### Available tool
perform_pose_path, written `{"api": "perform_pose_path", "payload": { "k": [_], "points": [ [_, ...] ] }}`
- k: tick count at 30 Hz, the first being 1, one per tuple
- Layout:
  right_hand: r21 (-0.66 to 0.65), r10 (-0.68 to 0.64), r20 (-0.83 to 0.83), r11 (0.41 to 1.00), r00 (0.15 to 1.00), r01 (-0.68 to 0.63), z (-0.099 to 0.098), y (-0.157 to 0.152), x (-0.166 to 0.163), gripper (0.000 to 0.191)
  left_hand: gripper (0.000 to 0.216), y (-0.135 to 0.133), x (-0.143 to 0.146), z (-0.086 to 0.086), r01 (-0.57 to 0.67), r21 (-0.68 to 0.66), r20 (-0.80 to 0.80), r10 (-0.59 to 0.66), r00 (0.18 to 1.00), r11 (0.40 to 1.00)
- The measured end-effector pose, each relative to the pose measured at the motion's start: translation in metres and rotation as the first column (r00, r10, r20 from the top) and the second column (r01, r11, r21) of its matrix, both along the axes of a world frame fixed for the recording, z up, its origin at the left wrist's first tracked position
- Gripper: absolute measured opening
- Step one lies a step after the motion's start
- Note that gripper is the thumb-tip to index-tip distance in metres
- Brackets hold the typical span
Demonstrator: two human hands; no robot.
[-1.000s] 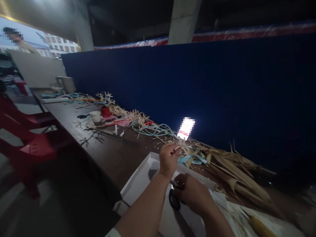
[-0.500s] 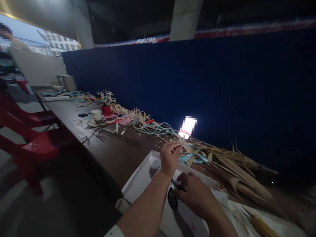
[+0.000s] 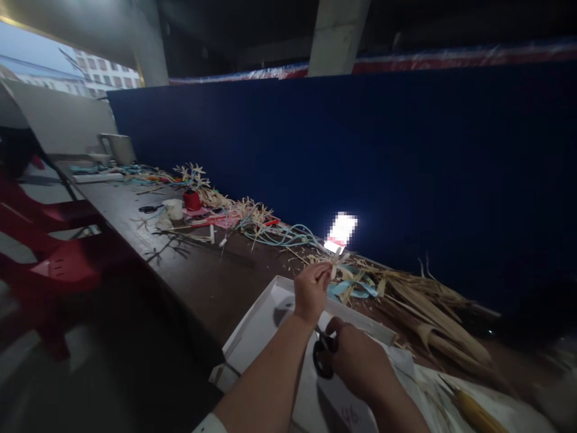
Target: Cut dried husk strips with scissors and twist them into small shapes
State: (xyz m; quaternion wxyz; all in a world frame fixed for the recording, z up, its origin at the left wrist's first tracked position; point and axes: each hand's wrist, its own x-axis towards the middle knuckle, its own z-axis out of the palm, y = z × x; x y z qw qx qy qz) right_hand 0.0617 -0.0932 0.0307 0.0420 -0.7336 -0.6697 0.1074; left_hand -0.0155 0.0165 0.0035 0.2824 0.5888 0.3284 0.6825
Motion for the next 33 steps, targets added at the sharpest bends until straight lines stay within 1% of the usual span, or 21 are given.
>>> {"api": "perform_pose_path", "payload": {
  "k": [4, 6, 8, 10, 12, 15, 17, 19, 20, 22, 24, 26, 28, 31, 33],
  "points": [
    [-0.009, 0.002, -0.107, 1.0, 0.994, -0.003, -0.003, 0.002, 0.007, 0.03, 0.021, -0.004, -0.001, 0.005, 0.031, 0.032, -0.003, -0.031, 1.0, 0.999],
    [-0.035, 0.0, -0.22, 0.999, 0.976, -0.008, -0.006, 0.003, 0.012, 0.03, 0.019, -0.006, -0.003, 0.009, 0.045, 0.03, -0.013, -0.044, 0.999, 0.999],
    [-0.081, -0.017, -0.379, 0.997, 0.925, -0.015, -0.008, 0.005, 0.018, 0.036, 0.018, -0.005, -0.004, 0.011, 0.032, 0.036, -0.025, -0.031, 0.999, 0.999],
    [-0.115, -0.046, -0.553, 0.993, 0.832, -0.022, -0.01, 0.006, 0.022, 0.043, 0.018, -0.003, -0.004, 0.009, 0.007, 0.032, -0.011, -0.007, 1.0, 0.999],
    [-0.117, -0.09, -0.69, 0.993, 0.718, 0.012, -0.009, 0.007, 0.024, 0.046, 0.019, 0.001, -0.004, 0.005, 0.005, 0.015, 0.016, -0.005, 1.0, 1.0],
    [-0.081, -0.158, -0.833, 0.983, 0.53, 0.165, -0.004, 0.008, 0.024, 0.046, 0.021, 0.008, -0.004, -0.002, 0.019, 0.006, 0.033, -0.02, 0.999, 1.0],
    [-0.073, -0.173, -0.91, 0.961, 0.377, 0.265, 0.0, 0.007, 0.024, 0.05, 0.02, 0.01, -0.006, -0.004, 0.004, 0.007, 0.035, -0.004, 0.999, 1.0],
    [-0.093, -0.172, -0.955, 0.947, 0.24, 0.309, 0.004, 0.005, 0.024, 0.055, 0.021, 0.012, -0.007, -0.004, -0.013, -0.006, 0.037, 0.013, 0.999, 1.0],
    [-0.108, -0.174, -0.966, 0.944, 0.19, 0.313, 0.006, 0.004, 0.024, 0.056, 0.021, 0.013, -0.008, -0.004, -0.015, -0.021, 0.044, 0.016, 0.999, 1.0],
    [-0.132, -0.175, -0.977, 0.945, 0.121, 0.3, 0.008, 0.003, 0.024, 0.056, 0.023, 0.014, -0.009, -0.002, 0.005, -0.059, 0.075, 0.0, 0.997, 0.998],
    [-0.16, -0.189, -0.979, 0.948, 0.079, 0.277, 0.01, 0.002, 0.025, 0.057, 0.023, 0.015, -0.01, 0.0, 0.026, -0.093, 0.12, -0.015, 0.993, 0.995],
    [-0.186, -0.21, -0.976, 0.948, 0.065, 0.26, 0.012, 0.001, 0.025, 0.059, 0.021, 0.016, -0.012, 0.002, 0.037, -0.116, 0.147, -0.02, 0.989, 0.993],
    [-0.2, -0.222, -0.973, 0.951, 0.069, 0.237, 0.013, -0.001, 0.026, 0.062, 0.02, 0.016, -0.015, 0.003, 0.034, -0.128, 0.147, -0.015, 0.989, 0.991],
    [-0.189, -0.206, -0.975, 0.965, 0.08, 0.184, 0.011, -0.002, 0.03, 0.062, 0.018, 0.017, -0.019, 0.005, -0.007, -0.128, 0.133, 0.024, 0.991, 0.992],
    [-0.174, -0.195, -0.972, 0.973, 0.131, 0.154, 0.01, -0.002, 0.031, 0.061, 0.018, 0.017, -0.02, 0.005, -0.033, -0.126, 0.116, 0.048, 0.992, 0.991]
  ]
}}
